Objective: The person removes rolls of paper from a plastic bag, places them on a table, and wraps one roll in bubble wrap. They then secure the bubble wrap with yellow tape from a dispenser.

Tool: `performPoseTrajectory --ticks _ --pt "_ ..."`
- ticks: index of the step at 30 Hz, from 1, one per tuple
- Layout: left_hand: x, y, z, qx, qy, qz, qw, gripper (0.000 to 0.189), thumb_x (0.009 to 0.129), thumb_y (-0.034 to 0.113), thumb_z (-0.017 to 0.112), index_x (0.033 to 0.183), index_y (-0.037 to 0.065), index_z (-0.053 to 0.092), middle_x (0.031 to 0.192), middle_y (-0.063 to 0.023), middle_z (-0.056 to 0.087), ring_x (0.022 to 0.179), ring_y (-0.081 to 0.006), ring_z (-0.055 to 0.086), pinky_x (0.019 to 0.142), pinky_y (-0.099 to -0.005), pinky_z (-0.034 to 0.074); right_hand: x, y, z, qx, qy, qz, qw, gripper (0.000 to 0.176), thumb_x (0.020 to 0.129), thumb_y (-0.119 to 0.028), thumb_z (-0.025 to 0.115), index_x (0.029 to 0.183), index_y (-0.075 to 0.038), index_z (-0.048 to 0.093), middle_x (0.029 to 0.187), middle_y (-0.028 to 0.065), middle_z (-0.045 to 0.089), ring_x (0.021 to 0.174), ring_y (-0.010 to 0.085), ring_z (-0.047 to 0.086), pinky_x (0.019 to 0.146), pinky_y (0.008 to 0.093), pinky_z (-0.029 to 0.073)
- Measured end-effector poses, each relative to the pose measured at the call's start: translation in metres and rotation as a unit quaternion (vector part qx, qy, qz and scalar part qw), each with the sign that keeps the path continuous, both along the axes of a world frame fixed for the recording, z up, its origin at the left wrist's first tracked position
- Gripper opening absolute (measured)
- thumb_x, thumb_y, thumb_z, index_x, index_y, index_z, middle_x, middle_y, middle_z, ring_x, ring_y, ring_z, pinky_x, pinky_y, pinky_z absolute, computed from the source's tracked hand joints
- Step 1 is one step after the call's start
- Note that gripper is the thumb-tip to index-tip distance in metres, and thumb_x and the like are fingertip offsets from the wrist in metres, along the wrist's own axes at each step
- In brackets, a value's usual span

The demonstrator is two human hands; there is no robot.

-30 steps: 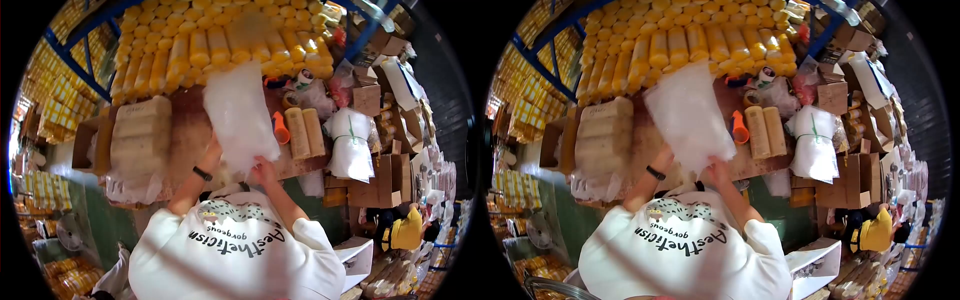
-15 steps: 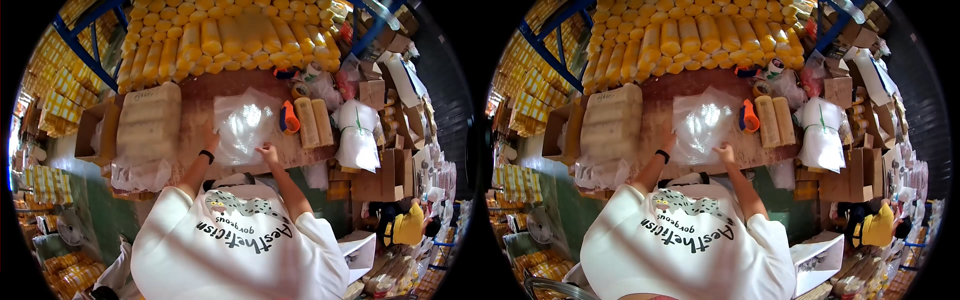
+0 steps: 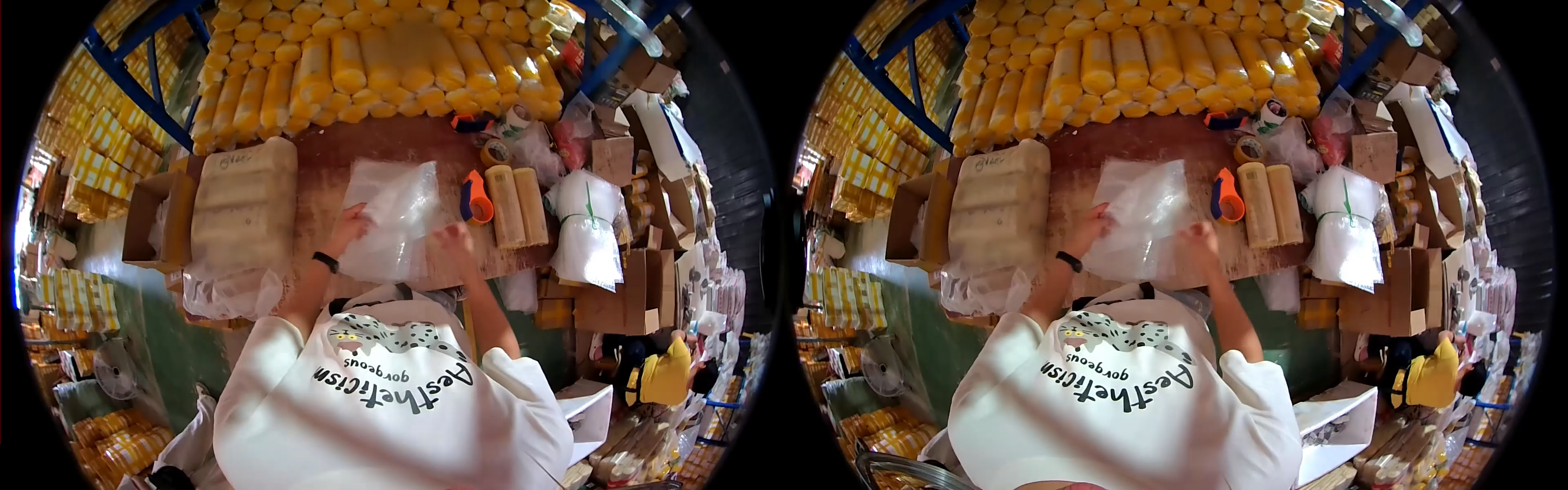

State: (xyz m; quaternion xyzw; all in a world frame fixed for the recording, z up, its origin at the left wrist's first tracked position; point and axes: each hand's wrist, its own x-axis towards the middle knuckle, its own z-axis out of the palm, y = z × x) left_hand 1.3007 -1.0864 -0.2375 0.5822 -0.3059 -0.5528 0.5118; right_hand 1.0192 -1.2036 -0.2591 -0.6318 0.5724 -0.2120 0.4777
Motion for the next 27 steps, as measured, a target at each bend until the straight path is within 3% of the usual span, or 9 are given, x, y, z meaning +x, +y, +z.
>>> performPoseTrajectory --ticks 2,5,8,11,14,16,18,21,27 --pt "0.027 0.006 0.002 -0.044 0.045 -0.059 0.996 0.046 0.08 0.005 0.049 0.125 0.005 0.053 0.091 -0.0007 0.063 0.071 -0.0052 0.052 0.06 -0.0199 0.042 -0.004 -0.028 0.019 -0.053 -0.009 -0.026 0.998 0.07 0.079 -0.034 0.073 0.133 -0.002 0.043 0.112 0.0089 0.058 0.096 0.0181 0.058 0.081 0.0322 0.048" --pt "0.041 0.02 0.031 -0.047 0.108 -0.055 0.991 0.043 0.077 0.004 0.046 0.118 0.0 0.058 0.09 0.0008 0.06 0.076 -0.005 0.05 0.068 -0.018 0.039 0.005 -0.042 0.062 0.201 -0.299 0.013 0.933 0.073 0.08 -0.032 0.071 0.138 -0.004 0.037 0.121 0.0099 0.055 0.105 0.0189 0.056 0.085 0.0325 0.045" --pt "0.066 0.022 0.054 -0.077 0.119 -0.092 0.986 0.036 0.078 0.007 0.05 0.113 0.001 0.059 0.092 -0.0012 0.06 0.086 -0.0106 0.055 0.076 -0.0231 0.044 0.012 -0.051 0.059 0.212 -0.208 0.126 0.947 0.036 0.086 -0.019 0.065 0.117 -0.003 0.058 0.104 0.0058 0.062 0.092 0.0171 0.062 0.081 0.0281 0.05" --pt "0.075 0.013 0.047 -0.045 -0.065 0.163 0.983 0.029 0.079 0.009 0.058 0.107 0.004 0.061 0.094 -0.0016 0.06 0.092 -0.0129 0.057 0.078 -0.0265 0.046 0.02 -0.042 0.078 0.189 -0.176 0.129 0.957 0.017 0.087 -0.017 0.064 0.098 -0.004 0.067 0.083 0.0019 0.063 0.079 0.0146 0.062 0.076 0.0261 0.05" --pt "0.083 0.003 0.039 -0.035 -0.592 0.289 0.752 0.028 0.08 0.011 0.064 0.108 0.006 0.061 0.096 -0.0029 0.06 0.092 -0.0144 0.057 0.078 -0.0298 0.047 0.032 -0.036 0.055 0.091 -0.171 0.095 0.977 0.021 0.087 -0.024 0.065 0.084 -0.003 0.068 0.07 0.0004 0.06 0.064 0.0109 0.056 0.063 0.0248 0.047" --pt "0.053 -0.013 0.021 -0.189 -0.37 0.229 0.881 0.025 0.085 0.017 0.065 0.105 0.004 0.059 0.101 -0.0046 0.062 0.092 -0.0167 0.059 0.076 -0.0297 0.049 0.044 -0.027 0.048 0.032 -0.121 0.09 0.988 0.027 0.088 -0.028 0.064 0.079 -0.002 0.066 0.067 0.0002 0.059 0.059 0.0091 0.052 0.057 0.0241 0.045" --pt "-0.011 -0.016 0.073 -0.139 -0.221 0.054 0.964 0.034 0.08 0.023 0.073 0.103 0.003 0.057 0.098 -0.0069 0.062 0.09 -0.0185 0.061 0.071 -0.0303 0.051 0.066 0.002 0.086 0.003 -0.027 0.1 0.995 0.03 0.09 -0.029 0.062 0.075 -0.002 0.065 0.068 -0.0001 0.058 0.059 0.0082 0.05 0.056 0.0233 0.043" --pt "-0.054 -0.023 0.075 -0.119 -0.275 -0.079 0.951 0.041 0.075 0.029 0.077 0.096 0.0 0.057 0.095 -0.0075 0.063 0.081 -0.0162 0.063 0.067 -0.0299 0.052 0.084 0.017 0.074 0.044 -0.261 0.164 0.95 0.032 0.092 -0.031 0.06 0.077 -0.003 0.066 0.07 0.0008 0.059 0.065 0.0098 0.056 0.062 0.024 0.046" --pt "-0.016 -0.021 0.033 -0.031 -0.237 -0.113 0.964 0.023 0.078 0.016 0.07 0.09 0.002 0.056 0.072 -0.0084 0.062 0.062 -0.0167 0.062 0.057 -0.0288 0.05 0.03 -0.017 0.05 0.138 -0.205 0.183 0.952 0.033 0.093 -0.031 0.058 0.088 0.0 0.066 0.082 0.0058 0.065 0.078 0.0142 0.061 0.073 0.0261 0.048"
